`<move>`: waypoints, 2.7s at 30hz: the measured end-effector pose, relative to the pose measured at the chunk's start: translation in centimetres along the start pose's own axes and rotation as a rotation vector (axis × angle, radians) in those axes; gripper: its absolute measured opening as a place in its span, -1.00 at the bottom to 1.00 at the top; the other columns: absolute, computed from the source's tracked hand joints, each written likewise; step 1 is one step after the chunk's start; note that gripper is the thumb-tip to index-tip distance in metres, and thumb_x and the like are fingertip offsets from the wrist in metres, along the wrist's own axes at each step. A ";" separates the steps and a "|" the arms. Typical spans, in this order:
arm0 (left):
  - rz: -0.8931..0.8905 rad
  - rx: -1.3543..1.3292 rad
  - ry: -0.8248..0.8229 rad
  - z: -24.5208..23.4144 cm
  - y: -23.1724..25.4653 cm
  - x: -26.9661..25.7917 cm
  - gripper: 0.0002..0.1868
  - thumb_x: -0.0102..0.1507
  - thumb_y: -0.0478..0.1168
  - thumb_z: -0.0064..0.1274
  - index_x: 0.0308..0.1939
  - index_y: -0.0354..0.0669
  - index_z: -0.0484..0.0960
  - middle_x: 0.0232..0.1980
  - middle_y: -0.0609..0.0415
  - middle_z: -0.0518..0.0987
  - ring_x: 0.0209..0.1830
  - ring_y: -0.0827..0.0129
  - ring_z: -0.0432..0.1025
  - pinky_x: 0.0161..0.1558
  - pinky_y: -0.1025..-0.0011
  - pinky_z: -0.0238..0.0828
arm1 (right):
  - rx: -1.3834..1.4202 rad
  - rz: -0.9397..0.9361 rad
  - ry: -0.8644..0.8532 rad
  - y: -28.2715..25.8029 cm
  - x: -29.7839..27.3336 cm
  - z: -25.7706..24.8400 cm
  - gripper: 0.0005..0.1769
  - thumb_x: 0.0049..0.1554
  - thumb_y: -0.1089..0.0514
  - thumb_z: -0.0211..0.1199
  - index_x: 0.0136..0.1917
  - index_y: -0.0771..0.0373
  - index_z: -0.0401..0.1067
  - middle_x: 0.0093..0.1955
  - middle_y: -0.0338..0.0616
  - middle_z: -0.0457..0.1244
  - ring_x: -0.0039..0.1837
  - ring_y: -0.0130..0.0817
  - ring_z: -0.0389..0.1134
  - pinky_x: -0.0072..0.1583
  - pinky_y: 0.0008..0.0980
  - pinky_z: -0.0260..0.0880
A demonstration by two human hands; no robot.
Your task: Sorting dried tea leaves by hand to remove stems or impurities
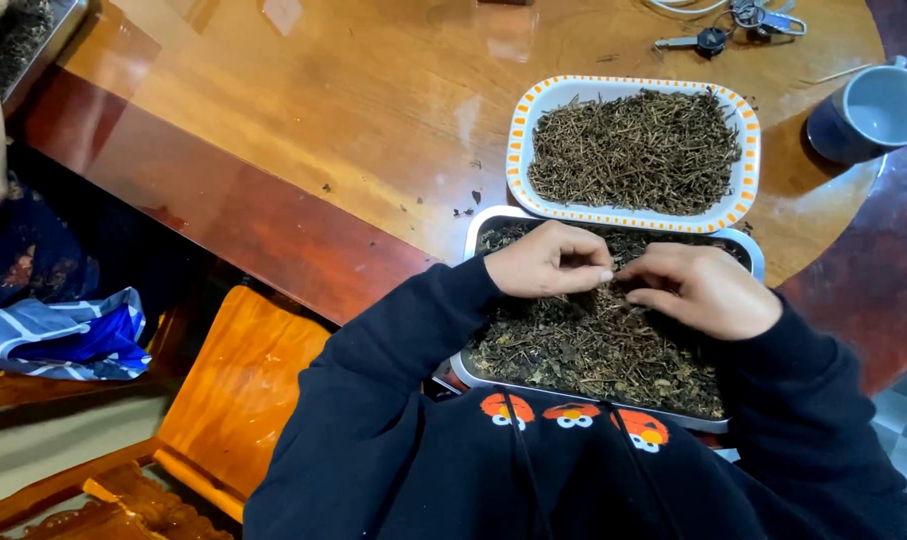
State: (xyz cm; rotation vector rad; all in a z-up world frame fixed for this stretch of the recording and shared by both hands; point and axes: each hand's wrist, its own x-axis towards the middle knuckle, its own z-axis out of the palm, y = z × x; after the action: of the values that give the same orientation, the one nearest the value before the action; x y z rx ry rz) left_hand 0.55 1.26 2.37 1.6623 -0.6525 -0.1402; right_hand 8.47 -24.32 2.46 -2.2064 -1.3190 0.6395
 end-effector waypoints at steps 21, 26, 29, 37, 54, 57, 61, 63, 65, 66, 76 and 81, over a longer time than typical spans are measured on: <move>-0.100 -0.295 0.139 -0.6 -1.6 0.2 -0.84 0.36 -0.13 0.08 -0.27 -0.06 0.56 -0.39 0.28 0.45 -0.41 0.63 0.26 -0.32 0.60 0.20 | 0.196 -0.056 0.111 -1.8 0.4 0.5 -0.65 0.07 -0.04 0.42 0.08 0.07 0.49 -0.23 -0.37 0.27 -0.22 -0.47 0.24 -0.08 -0.45 0.27; -0.061 -0.078 0.084 0.0 -1.6 -0.1 -0.92 0.33 -0.16 0.16 -0.18 -0.03 0.63 -0.26 0.29 0.59 -0.29 0.65 0.39 -0.21 0.60 0.35 | 0.461 0.019 0.095 -1.3 0.3 0.3 -0.76 0.15 0.06 0.35 0.06 0.16 0.47 -0.25 -0.36 0.28 -0.20 -0.59 0.22 -0.09 -0.53 0.27; -0.056 -0.065 0.029 -0.1 -0.8 0.0 -0.87 0.34 -0.09 0.15 -0.17 -0.01 0.62 -0.37 0.34 0.43 -0.40 0.66 0.23 -0.33 0.62 0.16 | 0.380 -0.062 0.054 -1.7 0.4 -0.4 -0.85 0.17 0.03 0.31 -0.08 0.11 0.47 -0.23 -0.37 0.34 -0.18 -0.57 0.27 -0.05 -0.50 0.29; -0.068 -0.086 0.040 0.0 -1.8 0.0 -0.87 0.35 -0.06 0.13 -0.16 0.03 0.60 -0.34 0.36 0.52 -0.40 0.66 0.26 -0.31 0.61 0.21 | 0.595 0.049 0.015 0.0 0.3 -0.2 -0.88 0.24 0.13 0.22 -0.02 0.21 0.48 -0.17 -0.31 0.29 -0.13 -0.54 0.24 -0.04 -0.52 0.27; 0.071 -0.010 0.060 0.8 0.7 -0.3 -0.77 0.35 -0.05 0.12 -0.03 -0.06 0.56 -0.18 0.21 0.59 -0.22 0.54 0.47 -0.16 0.54 0.44 | 0.444 -0.044 -0.103 1.2 0.5 0.0 -0.72 0.17 -0.07 0.26 -0.06 0.15 0.59 -0.22 -0.37 0.36 -0.14 -0.57 0.31 -0.05 -0.51 0.33; 0.055 0.027 0.099 0.7 0.5 -0.1 -0.81 0.37 -0.06 0.08 -0.06 -0.03 0.51 -0.25 0.25 0.52 -0.30 0.56 0.38 -0.24 0.54 0.34 | 0.613 0.025 -0.066 1.1 0.1 -0.7 -0.71 0.22 -0.01 0.20 -0.04 0.24 0.56 -0.29 -0.28 0.27 -0.27 -0.52 0.21 -0.23 -0.52 0.24; 0.168 0.386 0.070 0.7 0.3 0.2 -0.83 0.33 -0.03 0.07 -0.18 0.01 0.57 -0.18 0.19 0.59 -0.14 0.25 0.46 -0.01 0.28 0.36 | 0.925 -0.009 0.094 1.9 -0.2 -0.4 -0.73 0.26 0.11 0.16 0.04 0.39 0.47 -0.19 -0.11 0.29 -0.32 -0.44 0.23 -0.33 -0.50 0.23; 0.169 0.632 -0.040 1.2 -0.6 0.2 -0.69 0.22 0.10 0.19 -0.16 0.00 0.62 -0.08 0.12 0.53 0.00 0.17 0.37 -0.01 0.13 0.32 | 1.073 -0.017 0.155 2.5 -0.4 0.1 -0.74 0.22 0.16 0.22 0.07 0.41 0.44 -0.18 -0.07 0.28 -0.32 -0.45 0.17 -0.32 -0.53 0.12; 0.174 0.878 -0.154 1.6 -1.0 0.2 -0.53 0.10 0.22 0.30 -0.15 -0.01 0.67 0.03 0.05 0.46 0.13 0.09 0.28 -0.01 -0.02 0.29 | 1.218 -0.026 0.220 3.2 -0.5 0.5 -0.72 0.18 0.21 0.28 0.10 0.42 0.41 -0.16 -0.03 0.26 -0.31 -0.48 0.10 -0.31 -0.55 0.02; 0.178 0.953 -0.183 1.7 -1.0 0.1 -0.52 0.06 0.20 0.35 -0.15 0.02 0.66 0.05 0.04 0.48 0.13 0.08 0.28 0.01 0.02 0.28 | 1.244 -0.003 0.246 3.5 -0.6 0.6 -0.70 0.13 0.27 0.31 0.13 0.38 0.39 -0.10 -0.02 0.28 -0.18 -0.44 0.21 -0.23 -0.54 0.15; 0.198 0.736 -0.111 2.0 -3.1 0.0 -0.86 0.31 -0.01 0.02 -0.22 0.15 0.64 -0.14 0.17 0.50 -0.06 0.19 0.34 -0.06 0.14 0.23 | 1.272 0.006 0.270 1.6 0.0 -0.4 -0.80 0.30 0.14 0.14 -0.09 0.32 0.31 -0.10 0.05 0.21 -0.27 -0.44 0.08 -0.28 -0.54 0.06; 0.099 0.425 0.086 1.2 -1.6 0.2 -0.80 0.36 -0.13 0.00 -0.28 -0.11 0.62 -0.27 0.07 0.61 -0.26 0.18 0.51 -0.16 0.25 0.36 | 1.344 -0.001 0.355 1.9 -0.2 -0.4 -0.79 0.35 0.14 0.10 0.09 0.36 0.34 -0.18 -0.01 0.22 -0.29 -0.47 0.13 -0.33 -0.59 0.05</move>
State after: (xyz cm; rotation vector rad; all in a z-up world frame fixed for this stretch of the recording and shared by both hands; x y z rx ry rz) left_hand 0.79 0.21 0.65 2.0242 -0.7319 0.1516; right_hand 9.93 -25.34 1.60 -1.1023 -0.4052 0.7521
